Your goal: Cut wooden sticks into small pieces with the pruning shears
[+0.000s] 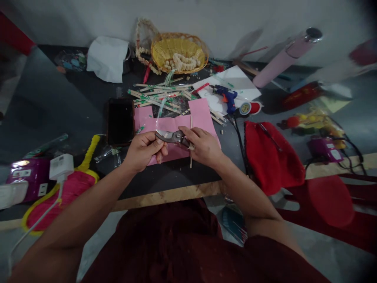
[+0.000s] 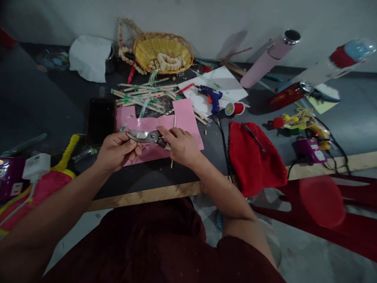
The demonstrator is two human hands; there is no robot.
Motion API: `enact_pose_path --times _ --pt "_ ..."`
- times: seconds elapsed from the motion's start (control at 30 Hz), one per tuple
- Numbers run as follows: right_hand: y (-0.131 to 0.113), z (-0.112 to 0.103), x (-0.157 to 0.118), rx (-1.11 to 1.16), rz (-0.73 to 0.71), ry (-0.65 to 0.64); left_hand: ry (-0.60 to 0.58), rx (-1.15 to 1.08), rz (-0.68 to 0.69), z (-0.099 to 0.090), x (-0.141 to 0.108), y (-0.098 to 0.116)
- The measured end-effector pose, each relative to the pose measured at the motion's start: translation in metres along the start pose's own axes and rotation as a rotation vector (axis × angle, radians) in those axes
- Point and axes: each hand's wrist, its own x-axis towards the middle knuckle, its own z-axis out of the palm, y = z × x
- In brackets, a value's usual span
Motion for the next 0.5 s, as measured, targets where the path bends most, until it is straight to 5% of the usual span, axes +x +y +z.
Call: enact_pose_path --times 0.5 --pt "0.012 -0.001 0.001 0.086 -0.134 -0.037 -0.114 -0.142 -0.243 0.001 0.0 0.011"
